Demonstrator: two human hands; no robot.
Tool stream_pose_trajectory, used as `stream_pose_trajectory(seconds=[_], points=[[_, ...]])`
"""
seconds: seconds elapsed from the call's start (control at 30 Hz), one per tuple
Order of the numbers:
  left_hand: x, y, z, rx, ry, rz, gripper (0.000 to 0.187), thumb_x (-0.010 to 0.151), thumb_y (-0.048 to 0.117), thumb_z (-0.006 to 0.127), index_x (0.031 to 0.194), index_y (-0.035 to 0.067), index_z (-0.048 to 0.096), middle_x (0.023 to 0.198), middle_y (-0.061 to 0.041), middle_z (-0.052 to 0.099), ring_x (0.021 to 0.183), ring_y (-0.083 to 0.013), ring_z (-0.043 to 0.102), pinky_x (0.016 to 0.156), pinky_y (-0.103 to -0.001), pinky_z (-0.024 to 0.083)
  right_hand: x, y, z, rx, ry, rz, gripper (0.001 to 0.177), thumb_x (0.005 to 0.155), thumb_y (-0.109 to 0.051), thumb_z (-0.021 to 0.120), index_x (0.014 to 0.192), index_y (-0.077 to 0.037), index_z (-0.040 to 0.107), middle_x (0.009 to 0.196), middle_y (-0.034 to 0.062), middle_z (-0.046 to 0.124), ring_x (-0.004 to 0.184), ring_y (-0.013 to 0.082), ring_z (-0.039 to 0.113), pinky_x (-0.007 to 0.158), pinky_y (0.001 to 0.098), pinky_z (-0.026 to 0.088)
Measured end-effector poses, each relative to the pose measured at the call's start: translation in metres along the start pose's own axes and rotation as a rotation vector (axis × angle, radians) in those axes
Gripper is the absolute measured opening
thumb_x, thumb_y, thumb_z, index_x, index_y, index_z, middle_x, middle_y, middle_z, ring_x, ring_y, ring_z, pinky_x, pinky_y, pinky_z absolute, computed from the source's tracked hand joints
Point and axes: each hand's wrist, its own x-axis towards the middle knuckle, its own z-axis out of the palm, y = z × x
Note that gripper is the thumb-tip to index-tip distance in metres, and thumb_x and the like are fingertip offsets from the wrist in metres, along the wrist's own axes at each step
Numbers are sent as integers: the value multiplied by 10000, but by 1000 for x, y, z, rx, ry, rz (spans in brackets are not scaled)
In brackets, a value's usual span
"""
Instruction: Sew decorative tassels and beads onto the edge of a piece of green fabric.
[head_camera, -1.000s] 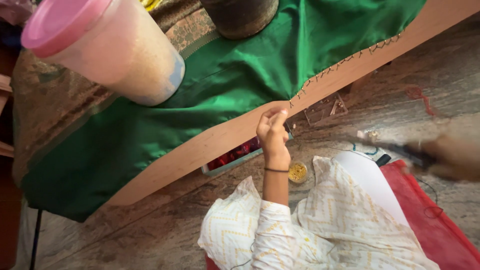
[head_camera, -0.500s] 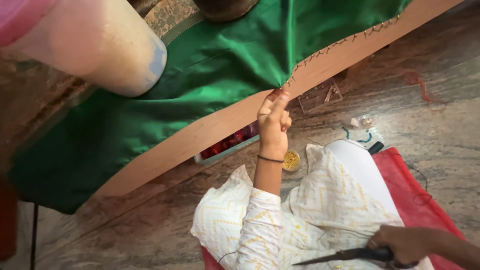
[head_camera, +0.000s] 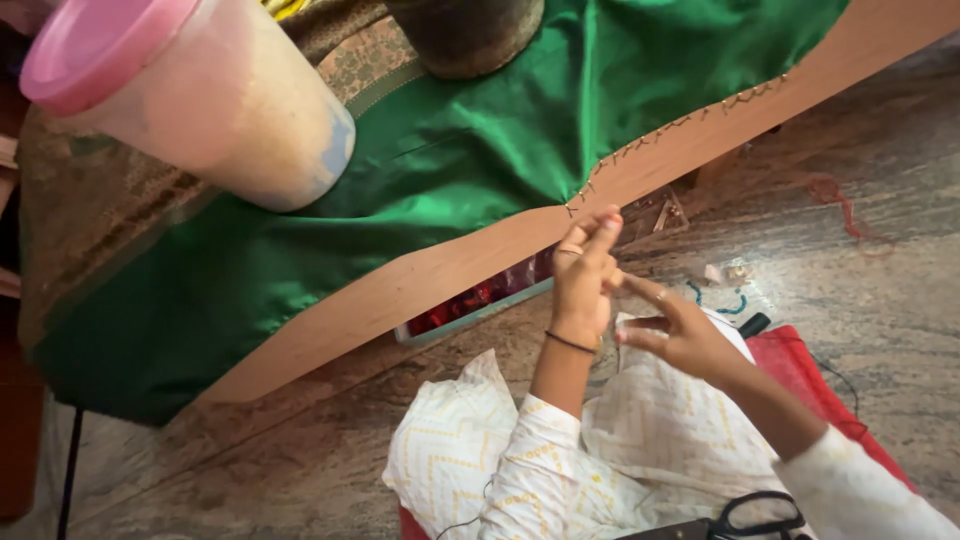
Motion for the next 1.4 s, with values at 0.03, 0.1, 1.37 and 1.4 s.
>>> stream_pose_trajectory(seconds=[0.03,0.1,1.37,1.4], points=[[-6,4,-1,-16,-12,-38,120,963,135,695,1073,90,681,872,87,639,470,13,315,425,-195,249,8,-2,1,273,-154,166,577,828,-300,762,1328,-63,599,1270,65,653,1115,176,640,882,332,553],[-13,11,-28,-34,-21,-77,141,967,143,697,1095,83,692,873,88,634,471,16,316,427,-192,259,6,19,-6,543,-308,339,471,835,-278,728,1272,-128,636,1173,-21,716,1074,99,640,870,280,536],[-105,-81,-168,955,442,126,112,840,119,804,893,50,734,536,8,537,494,-63,444,481,-275,378,-56,135,-98,-466,-355,535,213,886,-253,676,954,-119,827,840,54,812,773,194,730,734,336,607],[-105,-80,-169,958,450,120,112,840,119,804,893,50,734,536,8,537,494,-63,444,481,-275,378,-62,141,-104,-462,-364,538,213,886,-253,676,954,-119,827,840,54,812,773,194,730,734,336,607]])
